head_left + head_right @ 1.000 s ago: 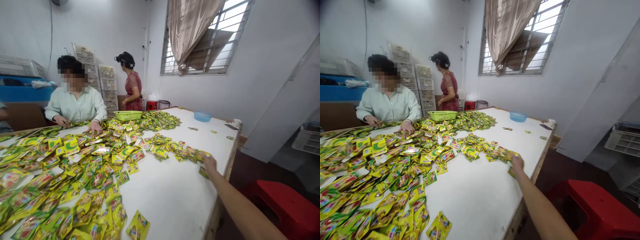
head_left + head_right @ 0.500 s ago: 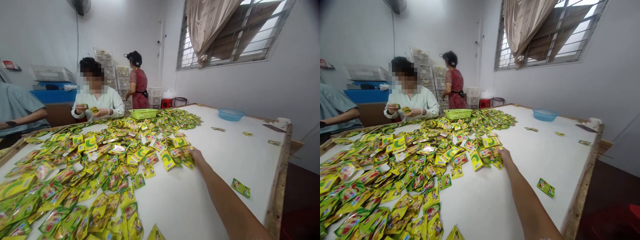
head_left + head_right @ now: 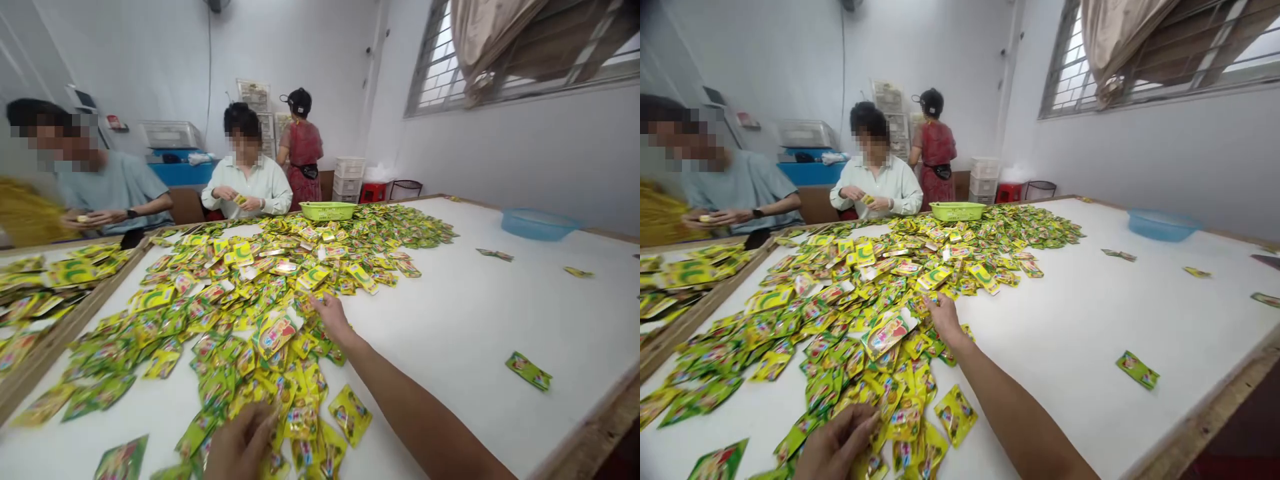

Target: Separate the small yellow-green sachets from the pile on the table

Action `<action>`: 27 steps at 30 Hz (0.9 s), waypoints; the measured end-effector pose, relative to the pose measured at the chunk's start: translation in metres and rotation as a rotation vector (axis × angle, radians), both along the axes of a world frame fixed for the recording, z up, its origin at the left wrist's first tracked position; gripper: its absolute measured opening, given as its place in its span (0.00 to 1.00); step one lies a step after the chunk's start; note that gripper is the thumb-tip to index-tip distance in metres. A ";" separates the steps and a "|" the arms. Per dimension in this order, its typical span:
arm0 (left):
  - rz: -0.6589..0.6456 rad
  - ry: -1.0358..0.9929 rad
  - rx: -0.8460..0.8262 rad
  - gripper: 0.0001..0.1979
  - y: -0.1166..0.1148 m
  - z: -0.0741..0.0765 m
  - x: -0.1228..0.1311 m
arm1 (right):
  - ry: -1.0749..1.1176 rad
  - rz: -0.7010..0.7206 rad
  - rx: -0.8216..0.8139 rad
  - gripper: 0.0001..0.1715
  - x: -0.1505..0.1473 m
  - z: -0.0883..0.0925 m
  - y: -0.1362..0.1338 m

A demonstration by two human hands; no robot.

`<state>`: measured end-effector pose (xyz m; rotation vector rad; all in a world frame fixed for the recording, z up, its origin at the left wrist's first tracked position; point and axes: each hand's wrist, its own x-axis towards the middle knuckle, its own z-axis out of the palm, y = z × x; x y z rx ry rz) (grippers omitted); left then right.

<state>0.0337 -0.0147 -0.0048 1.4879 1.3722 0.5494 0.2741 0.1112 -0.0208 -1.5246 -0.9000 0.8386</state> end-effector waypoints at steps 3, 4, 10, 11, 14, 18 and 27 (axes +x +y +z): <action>0.147 -0.134 0.002 0.23 0.006 0.014 -0.007 | 0.016 0.015 0.070 0.21 -0.016 0.031 -0.020; 0.230 -0.191 0.007 0.24 0.009 0.019 -0.009 | 0.051 0.034 0.096 0.21 -0.023 0.041 -0.028; 0.286 -0.579 -0.114 0.35 0.020 0.030 -0.022 | 0.376 0.227 0.066 0.21 -0.081 0.064 -0.078; 0.239 -0.607 -0.136 0.33 0.021 0.029 -0.023 | 0.408 0.242 0.044 0.21 -0.090 0.064 -0.085; 0.186 -0.497 -0.024 0.29 0.024 0.022 -0.028 | 0.482 0.212 0.010 0.22 -0.104 0.062 -0.097; 0.067 -0.193 0.279 0.29 0.026 0.017 -0.031 | 0.554 0.165 0.025 0.24 -0.105 0.068 -0.101; 0.064 -0.296 0.271 0.08 0.017 0.038 -0.026 | 0.582 0.097 0.018 0.26 -0.108 0.078 -0.109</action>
